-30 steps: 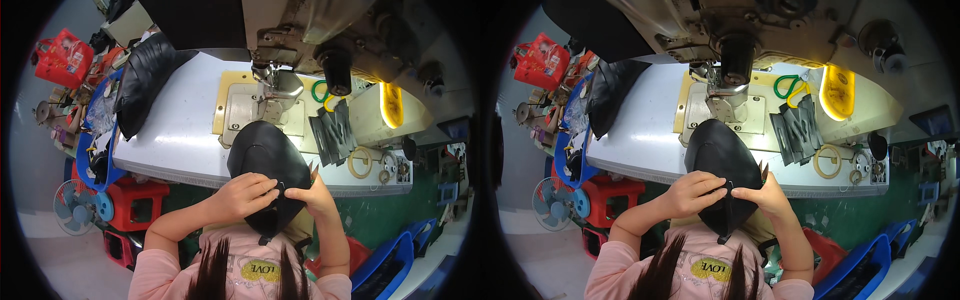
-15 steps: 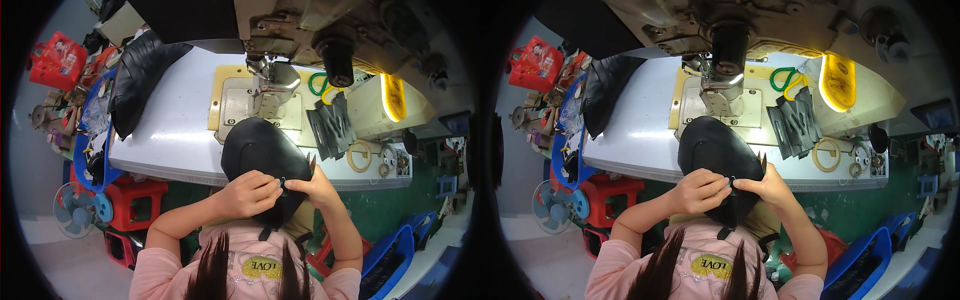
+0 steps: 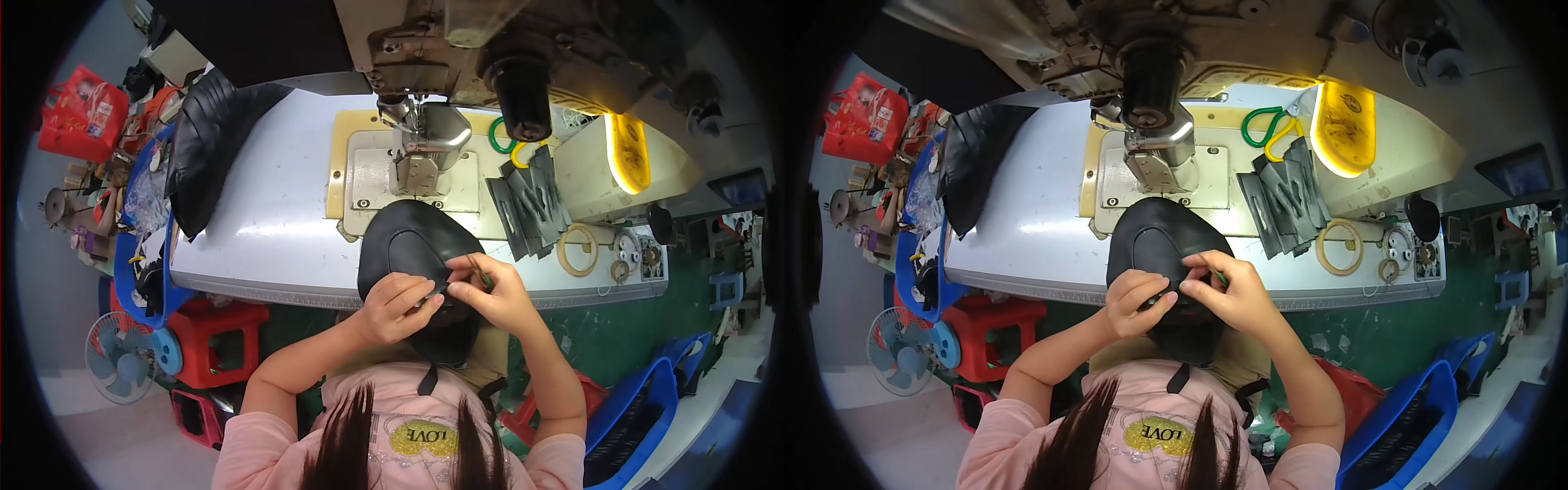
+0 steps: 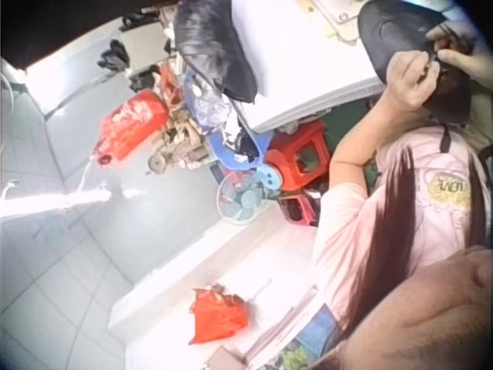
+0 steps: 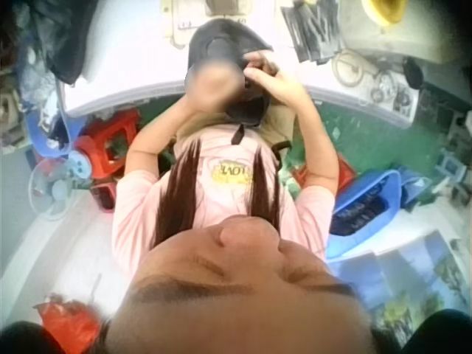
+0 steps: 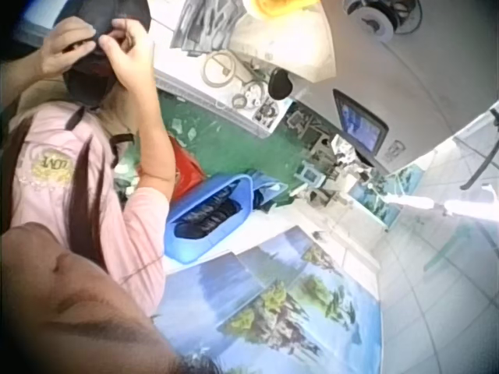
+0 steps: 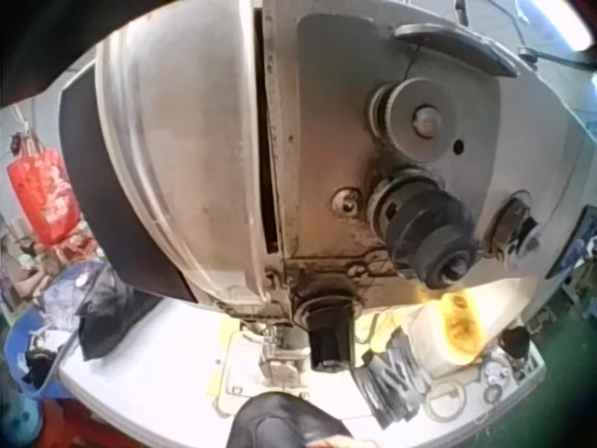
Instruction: The person aligns a black leather piece with a zipper and sews it using an industrial sewing machine. They repeatedly guide the material through the machine, cut the thread, and inspect the seam before proceeding to the next section.
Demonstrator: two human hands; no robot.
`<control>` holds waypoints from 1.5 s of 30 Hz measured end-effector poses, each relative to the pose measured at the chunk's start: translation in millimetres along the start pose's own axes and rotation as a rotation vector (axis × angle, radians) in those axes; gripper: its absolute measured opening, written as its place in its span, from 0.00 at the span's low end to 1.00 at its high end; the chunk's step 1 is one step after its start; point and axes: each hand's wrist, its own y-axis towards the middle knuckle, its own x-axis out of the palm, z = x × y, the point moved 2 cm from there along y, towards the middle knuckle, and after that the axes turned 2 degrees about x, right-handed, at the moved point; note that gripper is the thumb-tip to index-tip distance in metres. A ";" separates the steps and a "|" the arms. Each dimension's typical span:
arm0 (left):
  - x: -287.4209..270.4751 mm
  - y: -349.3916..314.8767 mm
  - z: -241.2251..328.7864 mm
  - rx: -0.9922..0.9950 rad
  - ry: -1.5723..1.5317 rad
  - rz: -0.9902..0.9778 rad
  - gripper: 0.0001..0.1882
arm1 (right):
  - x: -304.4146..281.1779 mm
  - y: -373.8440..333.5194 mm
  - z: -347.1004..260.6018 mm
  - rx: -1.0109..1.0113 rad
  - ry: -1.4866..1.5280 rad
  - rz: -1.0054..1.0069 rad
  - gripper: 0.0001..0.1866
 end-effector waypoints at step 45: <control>4.8 -2.9 2.7 0.000 0.045 -0.060 0.09 | 1.3 5.0 -11.6 -0.120 -0.282 -0.049 0.12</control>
